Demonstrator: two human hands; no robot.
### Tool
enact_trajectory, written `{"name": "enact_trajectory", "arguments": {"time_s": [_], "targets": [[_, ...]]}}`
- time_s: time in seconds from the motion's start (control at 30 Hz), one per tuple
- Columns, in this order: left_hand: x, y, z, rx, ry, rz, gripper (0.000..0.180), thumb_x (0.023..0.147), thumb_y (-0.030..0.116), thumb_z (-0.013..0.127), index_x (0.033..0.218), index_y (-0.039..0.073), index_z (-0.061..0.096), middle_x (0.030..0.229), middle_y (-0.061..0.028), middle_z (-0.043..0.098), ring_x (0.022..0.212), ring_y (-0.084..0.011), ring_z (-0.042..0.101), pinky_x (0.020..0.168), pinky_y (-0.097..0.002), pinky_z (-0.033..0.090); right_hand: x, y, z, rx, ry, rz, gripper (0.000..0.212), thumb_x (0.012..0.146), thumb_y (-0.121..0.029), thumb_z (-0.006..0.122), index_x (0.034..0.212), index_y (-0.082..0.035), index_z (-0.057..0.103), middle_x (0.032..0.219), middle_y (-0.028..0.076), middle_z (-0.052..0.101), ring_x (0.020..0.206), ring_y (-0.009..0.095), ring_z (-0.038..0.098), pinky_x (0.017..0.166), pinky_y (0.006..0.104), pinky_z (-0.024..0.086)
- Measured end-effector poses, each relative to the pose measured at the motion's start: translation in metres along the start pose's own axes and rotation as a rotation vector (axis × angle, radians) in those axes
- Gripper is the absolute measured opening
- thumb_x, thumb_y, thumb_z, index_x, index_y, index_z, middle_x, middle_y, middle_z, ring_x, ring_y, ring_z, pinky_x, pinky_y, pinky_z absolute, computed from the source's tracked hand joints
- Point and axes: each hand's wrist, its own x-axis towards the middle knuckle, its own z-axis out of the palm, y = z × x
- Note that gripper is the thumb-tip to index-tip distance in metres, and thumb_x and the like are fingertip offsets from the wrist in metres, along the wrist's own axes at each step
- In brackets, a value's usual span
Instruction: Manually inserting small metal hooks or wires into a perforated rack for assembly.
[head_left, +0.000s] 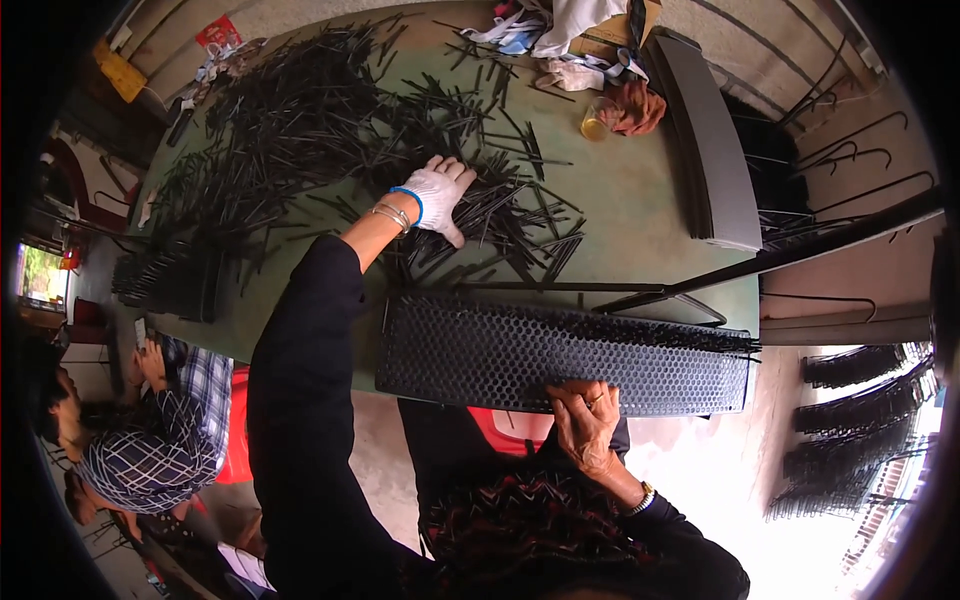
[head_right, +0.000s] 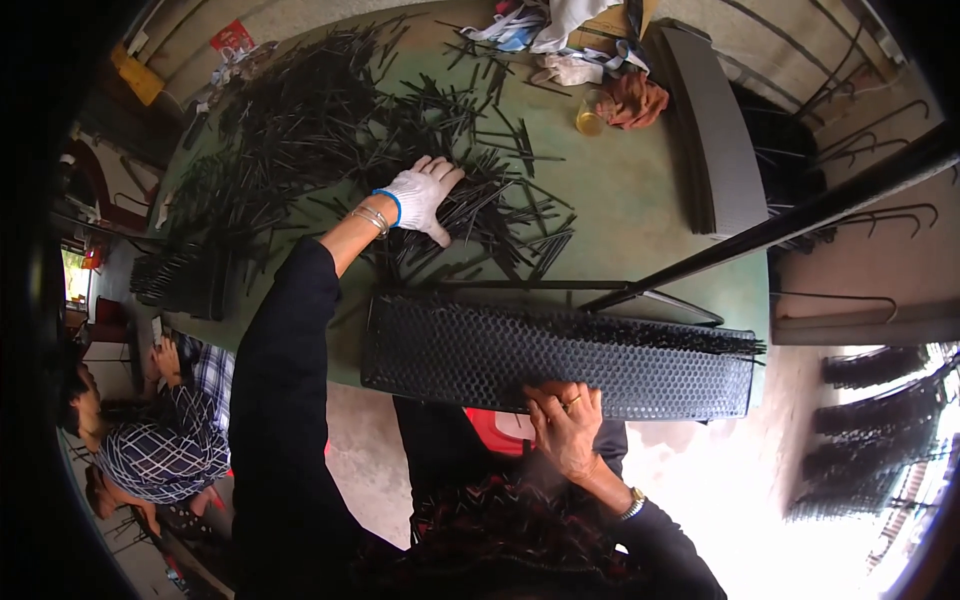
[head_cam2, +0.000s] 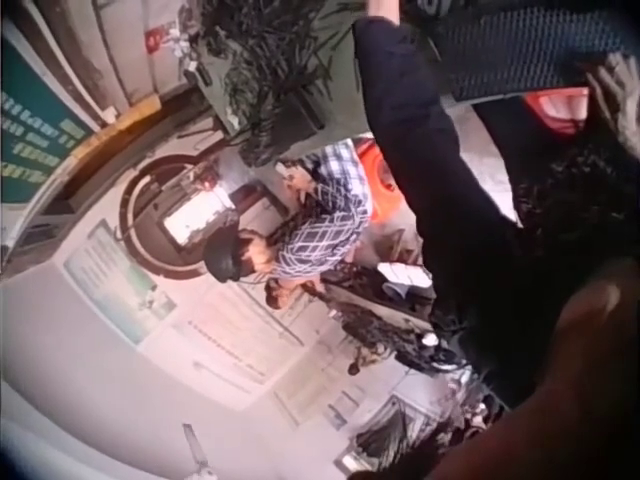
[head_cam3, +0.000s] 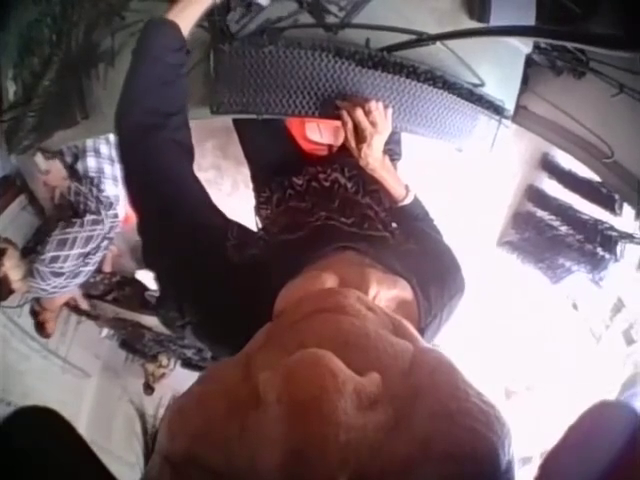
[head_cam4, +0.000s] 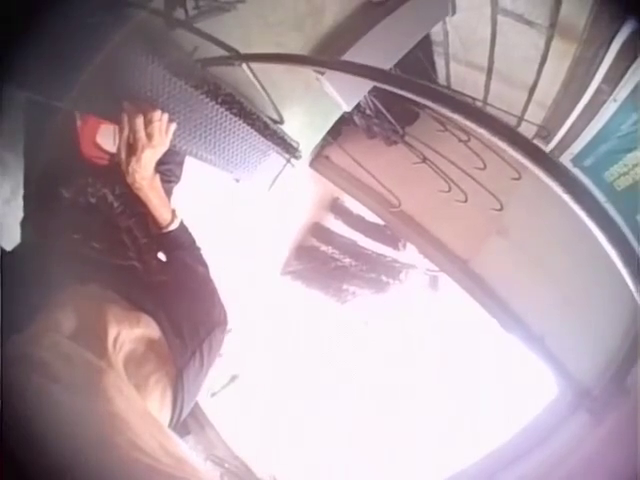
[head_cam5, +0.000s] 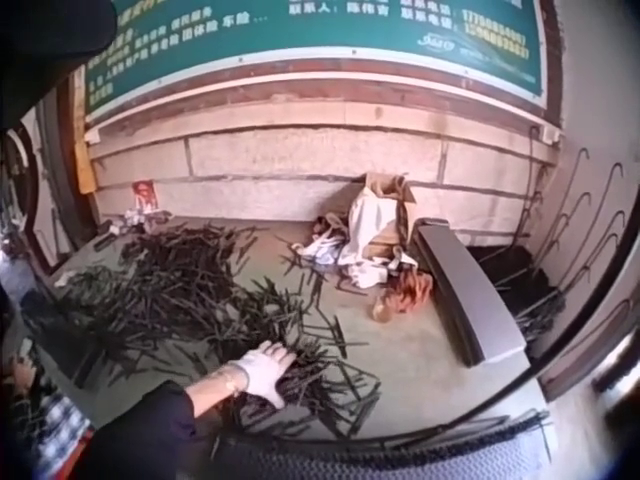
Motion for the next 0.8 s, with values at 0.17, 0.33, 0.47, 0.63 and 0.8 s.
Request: {"name": "enact_trajectory", "arguments": {"time_s": [0.17,0.33,0.47,0.63,0.8], "targets": [[-0.017,0.015,0.009,0.063,0.011,-0.002,0.123,0.049,0.062,0.083,0.139,-0.008,0.036,0.138,-0.0256,0.041,0.137,-0.0373,0.032,0.116,-0.0458,0.021,0.0,0.001,0.0,-0.001,-0.019,0.008,0.027,0.073,-0.008,0.074,0.099,-0.016,0.071,0.089,0.0,0.059,0.078,0.019,0.052,0.07,0.0345,0.036],[-0.01,0.017,0.005,0.112,-0.007,-0.012,0.098,0.055,0.045,0.082,0.131,-0.005,0.044,0.122,-0.0211,0.052,0.121,-0.0362,0.048,0.113,-0.0445,0.028,0.001,0.0,0.001,-0.009,0.001,-0.014,0.028,0.074,-0.008,0.075,0.101,-0.015,0.071,0.09,0.0,0.059,0.078,0.019,0.052,0.07,0.0342,0.035],[-0.01,0.02,0.013,0.095,0.094,-0.085,0.074,0.059,0.033,0.08,0.119,0.001,0.051,0.115,-0.0174,0.054,0.115,-0.0317,0.052,0.104,-0.0419,0.038,0.005,-0.004,-0.001,0.03,0.005,-0.012,0.024,0.074,-0.002,0.07,0.096,-0.01,0.072,0.086,0.002,0.058,0.077,0.019,0.051,0.069,0.0344,0.034],[-0.009,0.025,0.017,0.052,0.061,-0.152,0.059,0.064,0.026,0.076,0.114,0.003,0.053,0.11,-0.0157,0.06,0.108,-0.0315,0.058,0.093,-0.0432,0.046,0.003,-0.003,-0.001,0.021,0.01,-0.003,0.023,0.075,-0.002,0.069,0.096,-0.011,0.072,0.087,0.002,0.058,0.078,0.018,0.052,0.07,0.034,0.034],[-0.016,0.021,0.018,0.031,0.096,-0.223,0.056,0.071,0.025,0.072,0.118,0.004,0.05,0.107,-0.0162,0.062,0.1,-0.0331,0.063,0.085,-0.043,0.051,0.004,-0.005,-0.002,0.03,0.005,0.001,0.02,0.077,-0.002,0.068,0.096,-0.01,0.072,0.088,0.002,0.059,0.079,0.018,0.052,0.071,0.0337,0.034]]}}
